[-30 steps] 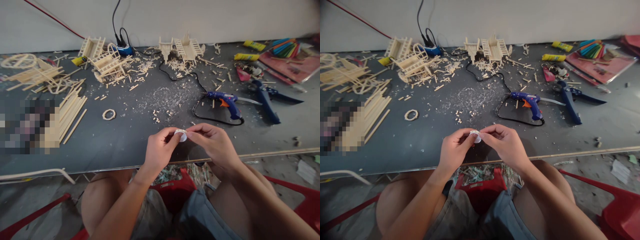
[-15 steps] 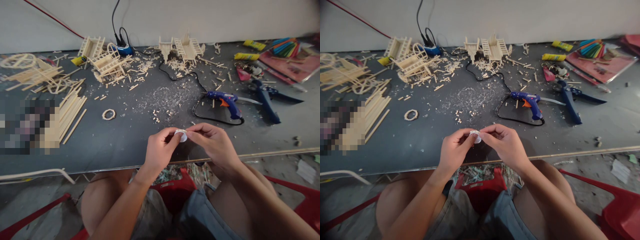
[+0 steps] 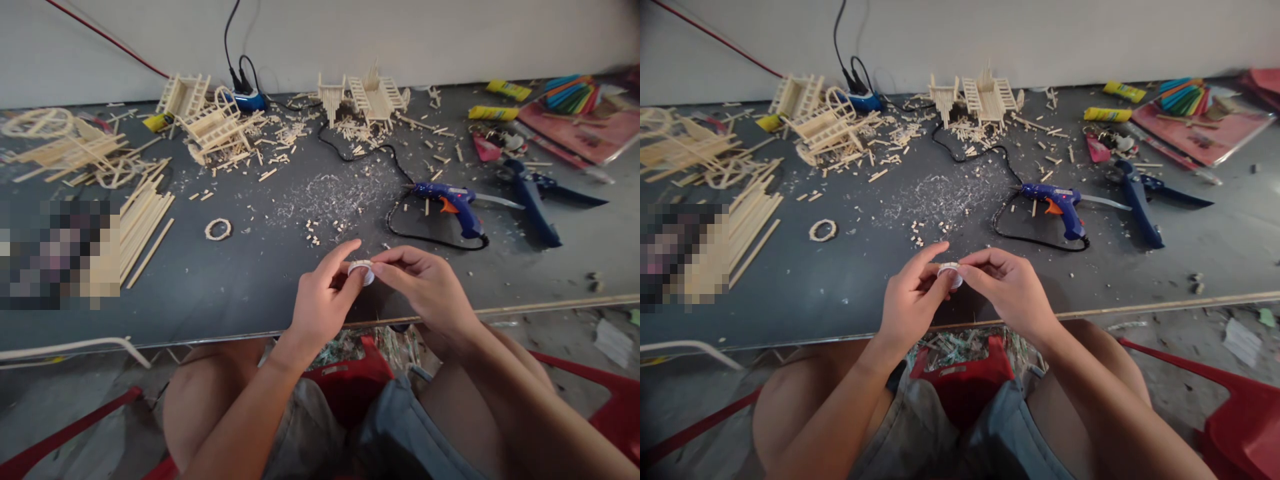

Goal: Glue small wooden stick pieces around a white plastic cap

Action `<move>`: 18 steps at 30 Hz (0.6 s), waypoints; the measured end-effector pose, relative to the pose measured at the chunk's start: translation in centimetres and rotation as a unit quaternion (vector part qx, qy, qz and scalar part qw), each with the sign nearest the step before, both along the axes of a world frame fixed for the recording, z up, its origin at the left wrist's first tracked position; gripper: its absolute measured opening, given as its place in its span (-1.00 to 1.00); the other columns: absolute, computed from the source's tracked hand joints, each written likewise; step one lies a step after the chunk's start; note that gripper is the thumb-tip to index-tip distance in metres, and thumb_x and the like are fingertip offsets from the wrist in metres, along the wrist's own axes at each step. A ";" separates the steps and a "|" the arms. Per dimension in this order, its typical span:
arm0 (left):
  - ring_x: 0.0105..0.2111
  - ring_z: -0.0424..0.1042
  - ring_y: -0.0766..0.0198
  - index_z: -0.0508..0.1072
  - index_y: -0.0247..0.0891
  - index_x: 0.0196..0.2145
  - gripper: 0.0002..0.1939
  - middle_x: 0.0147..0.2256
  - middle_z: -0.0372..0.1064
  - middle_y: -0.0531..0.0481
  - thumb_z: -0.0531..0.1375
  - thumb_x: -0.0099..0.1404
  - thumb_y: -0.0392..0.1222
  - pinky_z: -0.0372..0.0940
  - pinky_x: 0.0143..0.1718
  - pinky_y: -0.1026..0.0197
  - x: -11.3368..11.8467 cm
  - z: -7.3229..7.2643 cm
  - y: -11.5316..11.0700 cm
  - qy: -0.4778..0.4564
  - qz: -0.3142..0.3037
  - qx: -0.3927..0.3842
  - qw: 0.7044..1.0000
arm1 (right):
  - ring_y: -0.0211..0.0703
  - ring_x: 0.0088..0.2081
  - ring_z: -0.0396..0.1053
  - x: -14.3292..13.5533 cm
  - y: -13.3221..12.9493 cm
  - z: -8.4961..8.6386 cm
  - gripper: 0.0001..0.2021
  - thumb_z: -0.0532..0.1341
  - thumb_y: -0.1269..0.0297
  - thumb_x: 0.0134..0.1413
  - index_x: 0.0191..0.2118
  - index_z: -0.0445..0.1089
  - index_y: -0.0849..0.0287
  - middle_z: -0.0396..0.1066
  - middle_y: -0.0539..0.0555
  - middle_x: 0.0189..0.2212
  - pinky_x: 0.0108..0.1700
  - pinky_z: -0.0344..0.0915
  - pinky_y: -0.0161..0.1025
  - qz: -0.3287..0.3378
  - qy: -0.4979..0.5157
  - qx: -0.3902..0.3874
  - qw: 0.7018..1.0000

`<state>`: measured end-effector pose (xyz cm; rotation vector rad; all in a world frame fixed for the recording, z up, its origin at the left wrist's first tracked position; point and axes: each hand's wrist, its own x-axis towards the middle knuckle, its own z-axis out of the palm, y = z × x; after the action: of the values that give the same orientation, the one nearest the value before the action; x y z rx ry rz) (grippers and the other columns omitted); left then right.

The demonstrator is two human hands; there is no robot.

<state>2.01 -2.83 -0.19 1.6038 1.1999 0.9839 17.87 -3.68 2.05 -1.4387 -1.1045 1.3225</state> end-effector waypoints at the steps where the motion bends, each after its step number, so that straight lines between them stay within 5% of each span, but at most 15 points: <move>1: -0.50 0.44 0.35 0.36 -0.14 0.08 -0.63 -0.42 0.50 0.06 0.14 0.32 -0.12 0.42 -0.45 0.31 0.0 0.0 -0.1 0.004 -0.006 0.002 1.000 | -0.21 -0.33 0.48 0.0 0.0 0.0 -0.88 0.31 0.22 -0.01 -0.35 0.50 0.14 0.54 0.02 -0.41 -0.24 0.38 -0.28 -0.001 0.003 -0.001 1.000; 18: -0.47 0.49 0.39 0.44 -0.17 -0.06 -0.77 -0.24 0.53 0.00 0.12 0.35 -0.21 0.45 -0.41 0.34 -0.2 0.0 -0.4 -0.023 -0.022 0.025 0.999 | -0.22 -0.31 0.46 0.2 -0.1 -0.5 -0.83 0.33 0.16 -0.03 -0.35 0.50 0.14 0.54 0.02 -0.38 -0.22 0.36 -0.28 0.019 0.054 0.000 0.998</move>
<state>1.85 -3.19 -0.23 1.6302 1.1116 1.0246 18.04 -3.78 1.52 -1.3359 -1.0661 1.4095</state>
